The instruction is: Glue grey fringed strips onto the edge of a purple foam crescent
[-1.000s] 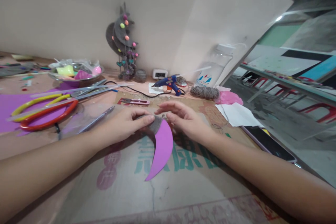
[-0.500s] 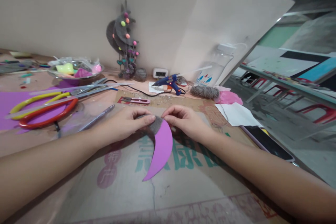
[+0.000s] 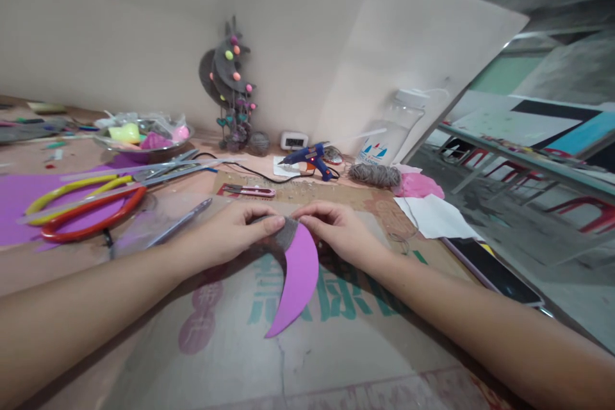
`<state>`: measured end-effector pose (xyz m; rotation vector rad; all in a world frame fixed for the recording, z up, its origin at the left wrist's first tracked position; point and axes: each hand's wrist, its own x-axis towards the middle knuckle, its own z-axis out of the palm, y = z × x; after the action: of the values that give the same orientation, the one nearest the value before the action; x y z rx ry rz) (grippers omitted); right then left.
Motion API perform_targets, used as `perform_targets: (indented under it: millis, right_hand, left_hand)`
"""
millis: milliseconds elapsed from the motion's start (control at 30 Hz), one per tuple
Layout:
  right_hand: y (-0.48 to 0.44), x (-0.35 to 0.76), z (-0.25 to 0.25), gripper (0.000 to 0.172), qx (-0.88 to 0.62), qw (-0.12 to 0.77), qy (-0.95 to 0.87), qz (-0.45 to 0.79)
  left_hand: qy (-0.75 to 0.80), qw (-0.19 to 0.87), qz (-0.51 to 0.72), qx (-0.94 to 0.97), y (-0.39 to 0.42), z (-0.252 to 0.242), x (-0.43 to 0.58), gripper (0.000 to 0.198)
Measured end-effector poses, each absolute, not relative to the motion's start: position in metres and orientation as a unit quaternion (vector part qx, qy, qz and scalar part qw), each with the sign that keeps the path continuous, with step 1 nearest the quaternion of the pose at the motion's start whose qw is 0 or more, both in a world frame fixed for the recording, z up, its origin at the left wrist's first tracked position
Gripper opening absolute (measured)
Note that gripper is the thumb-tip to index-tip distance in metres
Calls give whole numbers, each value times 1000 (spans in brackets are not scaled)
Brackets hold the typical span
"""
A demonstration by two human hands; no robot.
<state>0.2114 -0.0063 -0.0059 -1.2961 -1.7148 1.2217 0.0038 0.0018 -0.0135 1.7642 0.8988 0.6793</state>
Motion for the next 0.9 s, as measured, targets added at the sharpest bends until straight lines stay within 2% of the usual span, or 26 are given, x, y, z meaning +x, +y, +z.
perform_targets:
  millis: [200,333,433,667,900]
  right_hand:
    - [-5,216,-3,22,-496,455,-624,398]
    - [-10,214,-2,28,-487,374,-655,440]
    - [-13,210,-2,27,-476,330,-679,451]
    - [-12,206,-4,23,-490,313,-691,430]
    - [-9,210,-10,27,-478,308,-673,473]
  left_hand:
    - [429,446,345,706,4,-18,3,36]
    - [431,427,343,717,2,-14,4,34]
    - [429,425,337,723,1,-12,4,34]
    - [427,409,313,743,0,-9,4,31]
    - [434,396,302,751,1,-7,5,26]
